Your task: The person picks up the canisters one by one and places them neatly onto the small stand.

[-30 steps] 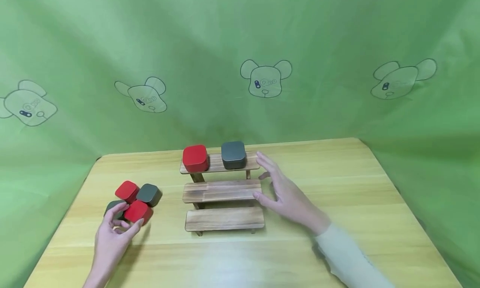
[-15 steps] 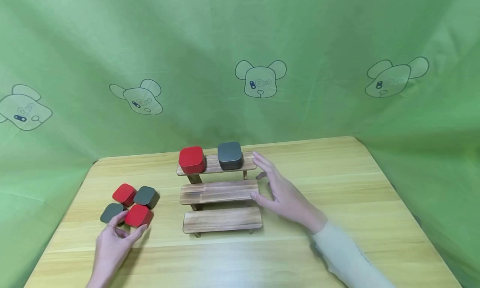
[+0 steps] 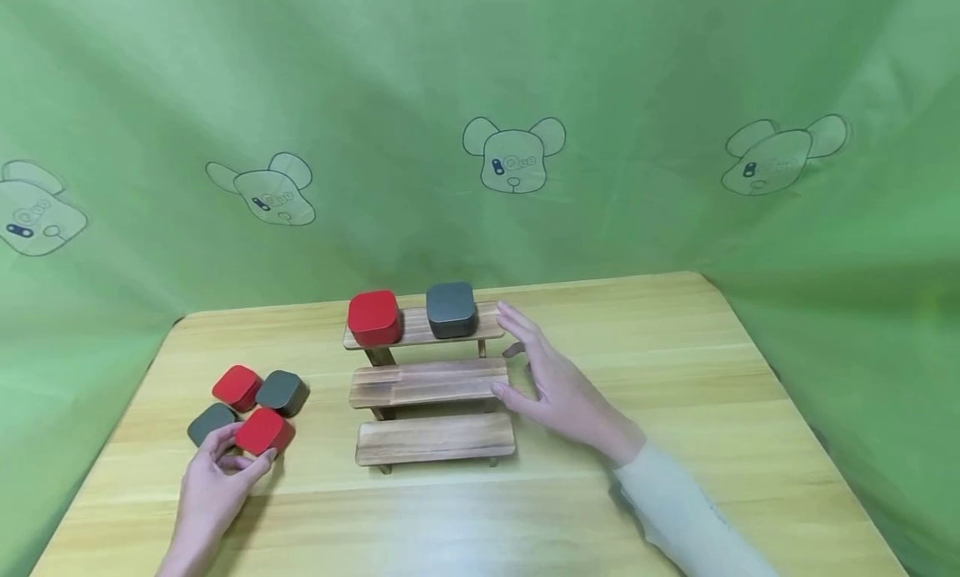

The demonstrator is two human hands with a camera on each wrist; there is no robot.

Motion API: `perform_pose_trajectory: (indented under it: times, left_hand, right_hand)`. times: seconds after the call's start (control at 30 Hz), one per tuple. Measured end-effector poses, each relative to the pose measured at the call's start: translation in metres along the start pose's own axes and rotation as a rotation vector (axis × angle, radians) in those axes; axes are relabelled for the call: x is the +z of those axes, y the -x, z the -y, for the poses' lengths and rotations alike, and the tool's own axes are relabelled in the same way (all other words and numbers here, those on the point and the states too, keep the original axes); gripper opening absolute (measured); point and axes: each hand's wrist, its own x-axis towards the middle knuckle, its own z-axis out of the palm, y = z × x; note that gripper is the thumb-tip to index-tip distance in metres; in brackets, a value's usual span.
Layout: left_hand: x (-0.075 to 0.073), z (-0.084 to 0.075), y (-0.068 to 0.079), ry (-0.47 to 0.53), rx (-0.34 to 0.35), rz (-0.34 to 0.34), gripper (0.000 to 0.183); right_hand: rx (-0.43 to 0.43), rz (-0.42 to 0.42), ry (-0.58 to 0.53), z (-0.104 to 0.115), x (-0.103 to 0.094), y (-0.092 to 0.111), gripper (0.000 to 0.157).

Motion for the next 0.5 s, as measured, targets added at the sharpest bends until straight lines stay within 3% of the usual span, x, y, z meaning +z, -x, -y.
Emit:
perform_pose_trajectory:
  times: [0.2, 0.5]
  left_hand:
    - [-0.0033, 0.0057, 0.0029, 0.104, -0.018, 0.018, 0.072]
    - [-0.0009, -0.0013, 0.0087, 0.238, -0.002, -0.002, 0.070]
  right_hand:
    - [0.000, 0.014, 0.016, 0.0037, -0.0018, 0.0000, 0.098]
    - [-0.015, 0.012, 0.025, 0.0001, -0.0033, -0.0003, 0.098]
